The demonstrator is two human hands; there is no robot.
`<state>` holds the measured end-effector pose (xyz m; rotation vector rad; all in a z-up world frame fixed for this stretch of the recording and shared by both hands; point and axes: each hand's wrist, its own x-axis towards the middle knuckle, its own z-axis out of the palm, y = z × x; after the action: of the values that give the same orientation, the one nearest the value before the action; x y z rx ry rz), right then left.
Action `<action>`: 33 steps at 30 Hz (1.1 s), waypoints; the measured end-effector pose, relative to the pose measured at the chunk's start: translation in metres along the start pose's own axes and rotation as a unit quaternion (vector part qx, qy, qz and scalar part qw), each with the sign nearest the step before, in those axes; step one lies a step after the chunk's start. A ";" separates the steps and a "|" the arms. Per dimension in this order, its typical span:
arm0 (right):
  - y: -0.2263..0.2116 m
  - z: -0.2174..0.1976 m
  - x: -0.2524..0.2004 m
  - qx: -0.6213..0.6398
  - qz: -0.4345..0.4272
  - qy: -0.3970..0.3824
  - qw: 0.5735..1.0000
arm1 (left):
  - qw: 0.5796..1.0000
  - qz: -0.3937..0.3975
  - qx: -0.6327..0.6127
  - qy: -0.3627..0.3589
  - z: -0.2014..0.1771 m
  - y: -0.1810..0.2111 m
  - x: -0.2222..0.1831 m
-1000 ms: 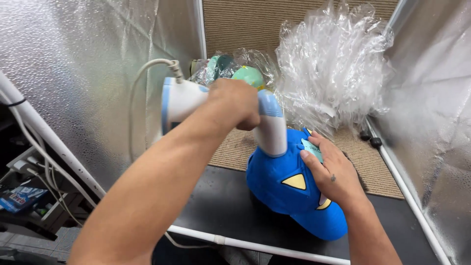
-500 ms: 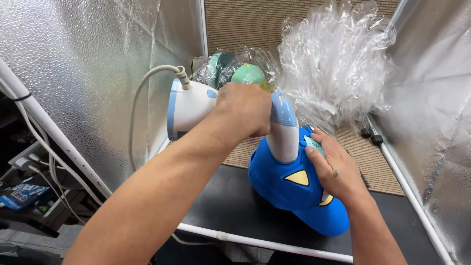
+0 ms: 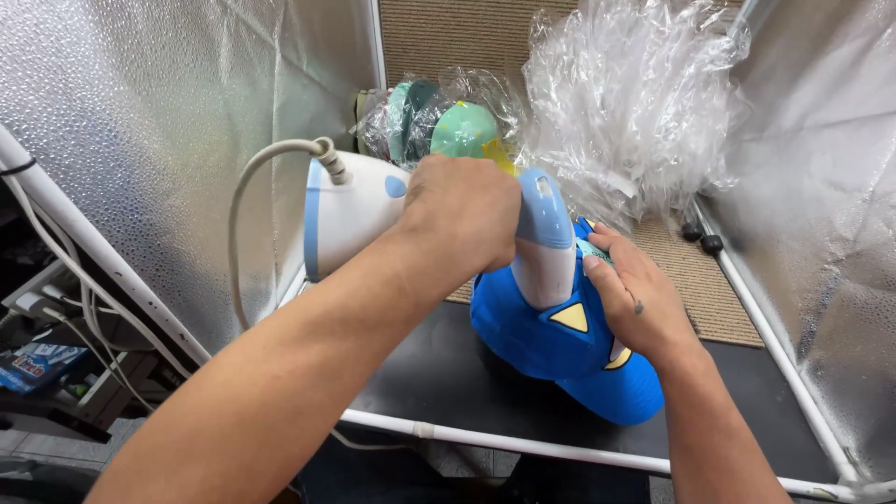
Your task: Brushing and steaming a blue character baseball cap to prepare it for shipping.
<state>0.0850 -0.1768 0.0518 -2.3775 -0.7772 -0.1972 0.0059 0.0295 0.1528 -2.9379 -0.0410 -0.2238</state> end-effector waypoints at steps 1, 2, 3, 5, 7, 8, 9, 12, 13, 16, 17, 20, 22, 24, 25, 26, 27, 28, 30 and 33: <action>0.000 0.000 0.000 0.000 -0.003 0.001 1.000 | 1.000 -0.002 0.001 0.002 -0.004 -0.002 -0.007; -0.001 -0.001 -0.001 0.000 -0.004 0.000 1.000 | 1.000 -0.008 -0.005 -0.025 -0.008 -0.004 -0.015; -0.001 0.000 -0.002 0.001 -0.004 -0.002 1.000 | 0.998 -0.014 -0.011 -0.053 -0.011 -0.005 -0.023; -0.001 -0.001 -0.002 0.002 -0.004 -0.004 1.000 | 0.998 -0.038 -0.014 -0.053 -0.009 -0.022 -0.029; -0.001 -0.002 -0.003 0.003 -0.005 -0.004 1.000 | 0.997 -0.061 -0.016 -0.051 -0.004 -0.030 -0.033; -0.002 -0.002 -0.003 0.000 -0.008 -0.011 1.000 | 0.996 -0.072 -0.027 -0.047 -0.001 -0.032 -0.034; -0.002 -0.002 -0.003 -0.003 -0.009 -0.014 1.000 | 0.995 -0.080 -0.036 -0.041 0.001 -0.032 -0.032; 0.002 -0.001 0.001 0.017 -0.005 -0.014 1.000 | 0.987 -0.123 -0.010 -0.099 -0.017 -0.017 -0.014; 0.001 0.001 -0.001 0.015 -0.005 -0.019 1.000 | 0.987 -0.125 -0.014 -0.103 -0.005 -0.023 0.004; -0.001 -0.002 0.003 0.027 -0.015 -0.007 1.000 | 0.997 -0.072 -0.024 0.001 0.010 -0.033 0.052; -0.001 -0.002 0.003 0.020 -0.008 -0.008 1.000 | 0.997 -0.071 -0.031 -0.001 0.011 -0.032 0.060; 0.001 -0.002 0.001 0.018 0.003 -0.014 1.000 | 0.995 -0.081 -0.026 -0.048 -0.004 -0.024 0.059; 0.001 -0.004 0.005 0.027 0.006 -0.009 1.000 | 0.992 -0.089 -0.007 -0.085 -0.021 -0.019 0.061; 0.003 -0.003 0.003 0.033 0.015 -0.012 0.999 | 0.987 -0.110 -0.028 -0.113 -0.026 -0.013 0.065; 0.000 -0.003 0.004 0.032 0.014 -0.012 0.999 | 0.987 -0.111 -0.028 -0.112 -0.033 -0.009 0.073; -0.003 -0.004 0.004 0.030 0.027 -0.022 0.999 | 0.984 -0.103 -0.008 -0.146 -0.040 -0.005 0.080; -0.006 -0.005 0.005 0.030 0.041 -0.030 0.998 | 0.980 -0.093 0.013 -0.177 -0.049 -0.001 0.089; -0.007 -0.008 0.008 0.030 0.040 -0.026 0.998 | 0.980 -0.093 0.015 -0.175 -0.051 0.003 0.099; -0.010 -0.008 0.009 0.018 0.067 -0.029 0.997 | 0.971 -0.079 0.035 -0.222 -0.051 0.008 0.113; -0.002 -0.004 0.010 0.022 0.045 -0.024 0.998 | 0.968 -0.090 0.024 -0.231 -0.049 0.002 0.107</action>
<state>0.0916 -0.1733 0.0594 -2.3775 -0.6882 -0.0868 0.1040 0.0193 0.2167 -2.8681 -0.3736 0.4353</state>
